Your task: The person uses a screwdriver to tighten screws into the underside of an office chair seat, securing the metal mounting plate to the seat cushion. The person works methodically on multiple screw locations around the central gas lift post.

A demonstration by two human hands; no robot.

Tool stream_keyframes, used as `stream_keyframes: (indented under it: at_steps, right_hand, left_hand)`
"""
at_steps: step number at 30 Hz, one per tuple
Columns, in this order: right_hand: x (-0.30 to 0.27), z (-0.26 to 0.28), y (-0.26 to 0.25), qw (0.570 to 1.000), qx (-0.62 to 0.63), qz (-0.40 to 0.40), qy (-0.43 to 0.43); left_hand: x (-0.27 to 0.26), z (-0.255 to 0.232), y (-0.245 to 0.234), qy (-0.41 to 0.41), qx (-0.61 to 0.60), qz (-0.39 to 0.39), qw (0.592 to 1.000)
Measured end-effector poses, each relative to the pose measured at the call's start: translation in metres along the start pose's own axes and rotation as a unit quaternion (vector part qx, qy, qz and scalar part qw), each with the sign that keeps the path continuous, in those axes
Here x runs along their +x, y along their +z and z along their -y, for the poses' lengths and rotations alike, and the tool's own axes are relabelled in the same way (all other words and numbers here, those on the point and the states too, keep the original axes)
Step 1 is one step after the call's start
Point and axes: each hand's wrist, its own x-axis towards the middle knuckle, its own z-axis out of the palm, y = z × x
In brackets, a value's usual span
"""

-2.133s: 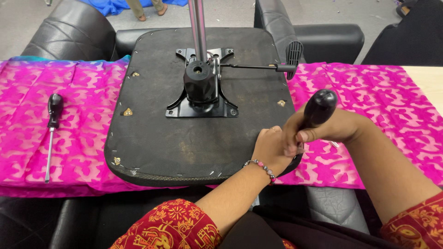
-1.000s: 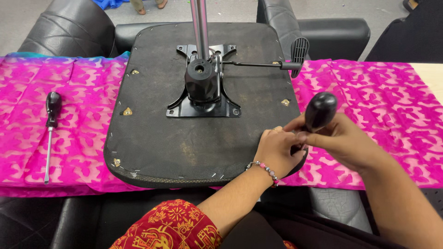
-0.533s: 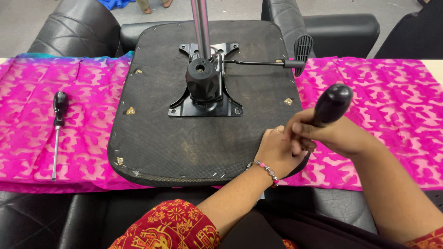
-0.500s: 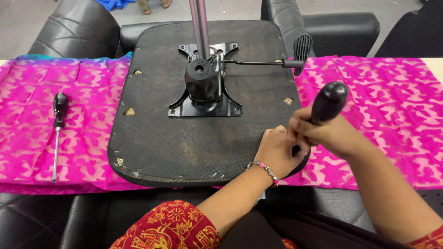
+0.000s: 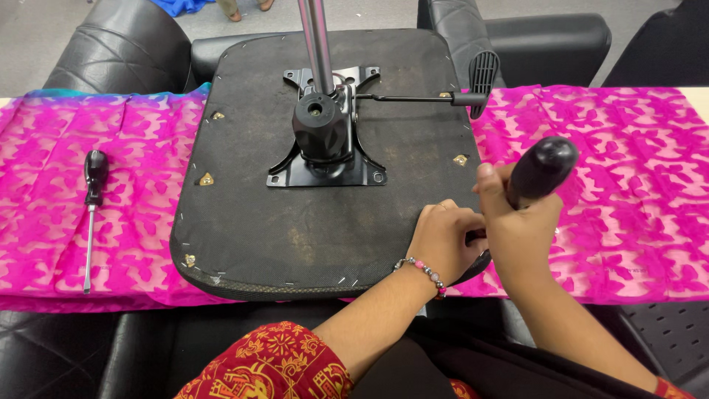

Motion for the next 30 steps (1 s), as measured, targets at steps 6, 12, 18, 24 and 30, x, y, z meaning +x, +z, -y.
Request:
stream_keyframes:
  at_steps: [6,12,18,24,30]
  right_hand:
    - [0.042,0.015,-0.043,0.891,0.136,0.421,0.103]
    - [0.097,0.016,-0.045,0.755,-0.067,0.652,-0.024]
    - [0.091,-0.003,-0.034,0.741,0.094,0.65,0.14]
    - [0.053,-0.024,-0.031,0.942,0.178,0.264,0.104]
    - [0.015,-0.022,-0.021,0.987,0.135,0.093,-0.009]
  left_hand:
    - [0.001,0.001,0.001,-0.022,-0.008,0.02,1.0]
    - [0.006,0.004,0.006,0.004,0.031,0.013,0.999]
    - [0.01,0.004,-0.002,-0.054,0.039,0.048,0.997]
    - [0.009,0.001,-0.007,-0.058,0.006,0.078,0.995]
    - [0.002,0.001,-0.004,-0.023,0.002,0.04,0.999]
